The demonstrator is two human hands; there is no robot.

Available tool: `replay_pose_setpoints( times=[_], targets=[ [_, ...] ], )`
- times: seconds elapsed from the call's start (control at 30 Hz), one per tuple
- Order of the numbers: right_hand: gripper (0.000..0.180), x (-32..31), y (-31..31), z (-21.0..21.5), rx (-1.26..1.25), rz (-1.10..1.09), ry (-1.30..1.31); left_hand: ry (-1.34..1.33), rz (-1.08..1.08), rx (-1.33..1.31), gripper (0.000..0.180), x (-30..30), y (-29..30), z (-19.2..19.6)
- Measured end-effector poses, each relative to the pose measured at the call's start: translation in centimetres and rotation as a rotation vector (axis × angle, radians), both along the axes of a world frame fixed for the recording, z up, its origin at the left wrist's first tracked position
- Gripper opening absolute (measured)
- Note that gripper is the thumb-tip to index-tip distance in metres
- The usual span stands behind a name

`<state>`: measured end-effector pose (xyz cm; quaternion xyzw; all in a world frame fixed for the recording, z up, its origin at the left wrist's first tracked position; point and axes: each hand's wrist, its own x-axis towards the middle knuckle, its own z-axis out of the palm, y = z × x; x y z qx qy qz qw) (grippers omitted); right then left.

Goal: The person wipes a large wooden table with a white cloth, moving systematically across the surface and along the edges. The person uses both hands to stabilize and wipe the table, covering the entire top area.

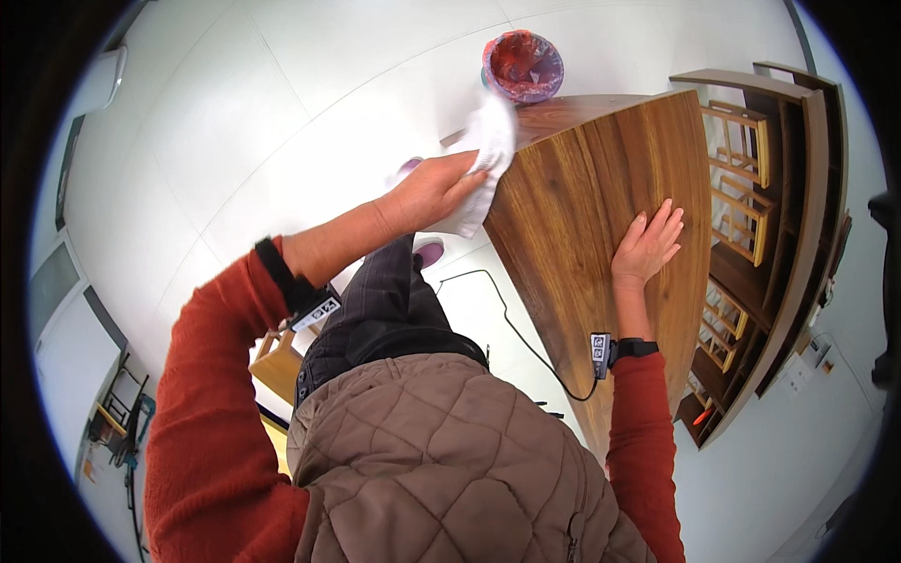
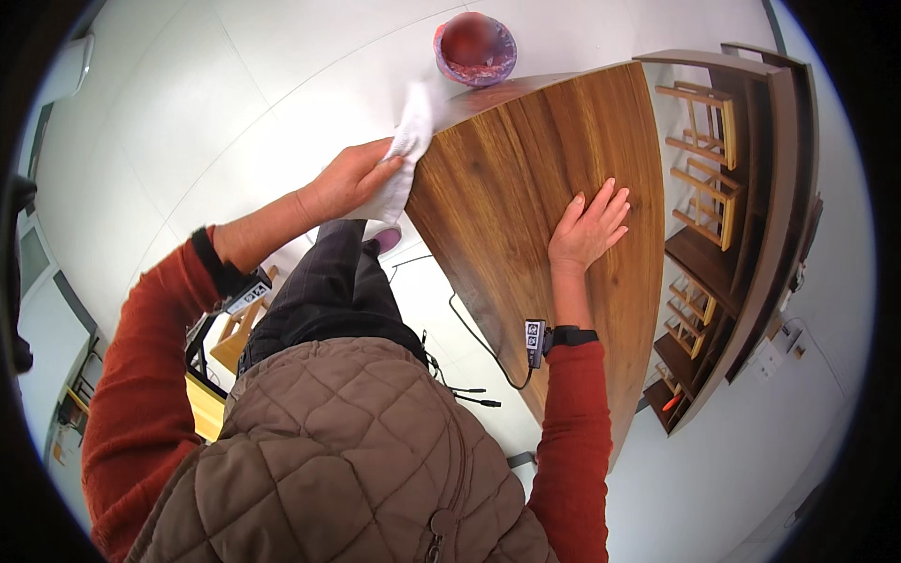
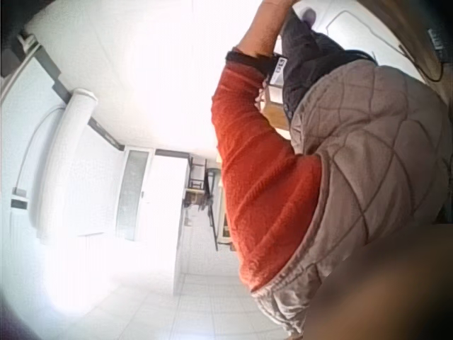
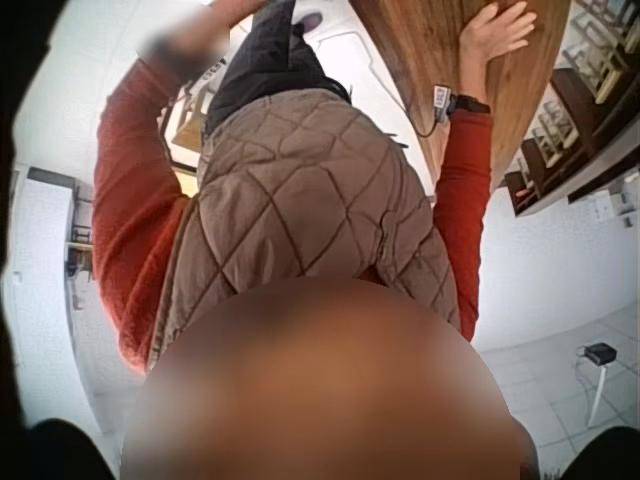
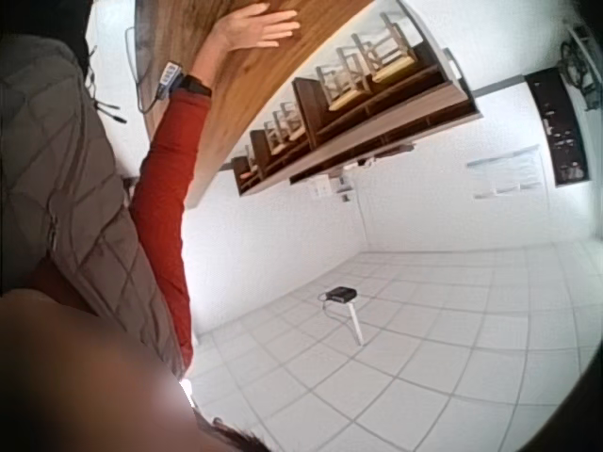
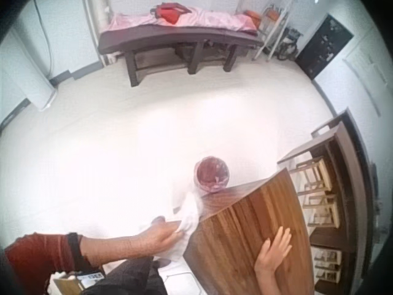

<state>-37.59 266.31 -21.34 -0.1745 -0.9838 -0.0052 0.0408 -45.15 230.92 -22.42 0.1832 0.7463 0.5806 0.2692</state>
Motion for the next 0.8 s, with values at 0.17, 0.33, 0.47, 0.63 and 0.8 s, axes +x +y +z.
replay_pose_setpoints(
  times=[0.17, 0.33, 0.47, 0.63, 0.8],
  targets=[
    [0.058, -0.1, 0.2, -0.6, 0.001, 0.010, 0.044, -0.087, 0.019, -0.021, 0.039, -1.8, 2.2, 0.6],
    [0.057, -0.2, 0.4, -0.6, 0.020, 0.011, 0.043, -0.207, -0.062, -0.015, 0.054, -5.3, 4.6, 0.9],
    [0.057, -0.2, 0.4, -0.4, -0.010, -0.002, 0.041, -0.798, 0.155, 0.292, 0.054, -2.4, 2.1, -1.3],
    [0.058, 0.4, 0.2, 0.2, -0.047, -0.029, 0.001, -0.743, 0.138, 0.420, 0.044, -2.2, 3.4, -5.2],
    [0.060, 0.4, -0.1, 0.9, -0.083, -0.041, -0.041, -0.715, 0.123, 0.401, 0.040, -5.4, 7.1, -4.5]
  ],
)
